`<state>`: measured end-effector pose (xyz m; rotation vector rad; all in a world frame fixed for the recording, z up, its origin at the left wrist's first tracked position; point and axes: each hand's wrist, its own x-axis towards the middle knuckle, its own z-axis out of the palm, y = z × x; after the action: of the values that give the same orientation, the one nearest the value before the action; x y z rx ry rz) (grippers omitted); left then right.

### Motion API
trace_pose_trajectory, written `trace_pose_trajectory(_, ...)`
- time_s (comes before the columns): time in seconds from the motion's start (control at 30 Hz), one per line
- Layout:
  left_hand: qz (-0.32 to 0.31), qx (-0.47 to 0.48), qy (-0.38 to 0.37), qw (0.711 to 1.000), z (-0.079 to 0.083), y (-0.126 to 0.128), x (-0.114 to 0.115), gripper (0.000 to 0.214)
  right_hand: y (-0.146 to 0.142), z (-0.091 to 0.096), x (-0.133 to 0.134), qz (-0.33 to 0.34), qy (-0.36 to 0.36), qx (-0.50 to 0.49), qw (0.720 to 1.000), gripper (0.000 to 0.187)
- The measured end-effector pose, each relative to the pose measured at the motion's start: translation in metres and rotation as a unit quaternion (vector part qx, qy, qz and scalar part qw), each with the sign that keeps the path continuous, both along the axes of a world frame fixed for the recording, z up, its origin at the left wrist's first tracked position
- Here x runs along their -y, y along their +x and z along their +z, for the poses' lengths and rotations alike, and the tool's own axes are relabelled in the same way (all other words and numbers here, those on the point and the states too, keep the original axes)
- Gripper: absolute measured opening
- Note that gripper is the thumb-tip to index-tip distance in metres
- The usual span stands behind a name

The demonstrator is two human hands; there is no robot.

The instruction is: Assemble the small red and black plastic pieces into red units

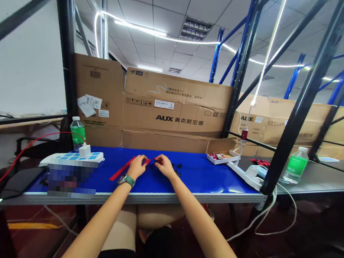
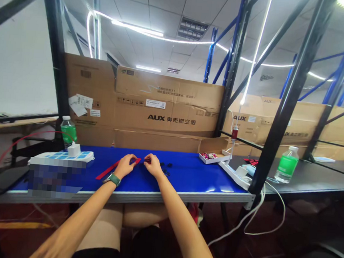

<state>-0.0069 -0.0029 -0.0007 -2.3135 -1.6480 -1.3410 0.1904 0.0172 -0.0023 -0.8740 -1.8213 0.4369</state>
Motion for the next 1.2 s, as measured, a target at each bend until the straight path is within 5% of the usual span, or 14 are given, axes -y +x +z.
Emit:
trace_pose_trajectory(0.17, 0.079, -0.106, -0.071, 0.989, 0.000, 0.003, 0.008, 0.023, 0.005, 0.003, 0.003, -0.086, 0.048, 0.044, 0.994, 0.020)
trace_pose_trajectory(0.57, 0.109, -0.136, -0.092, 0.980, 0.007, 0.007, 0.016, 0.039, -0.001, 0.001, 0.013, 0.010, 0.054, 0.200, 0.978, 0.042)
trace_pose_trajectory(0.7, 0.111, -0.129, -0.093, 0.981, 0.006, 0.006, 0.016, 0.040, -0.001, 0.003, 0.011, -0.017, 0.064, 0.156, 0.986, 0.037)
trace_pose_trajectory(0.97, 0.107, -0.126, -0.093, 0.982, 0.002, 0.004, 0.010, 0.037, 0.014, 0.021, 0.012, -0.153, 0.069, -0.114, 0.979, 0.017)
trace_pose_trajectory(1.2, 0.107, -0.126, -0.092, 0.982, 0.002, 0.004, 0.011, 0.037, 0.011, 0.012, 0.006, -0.127, 0.096, -0.015, 0.987, 0.006)
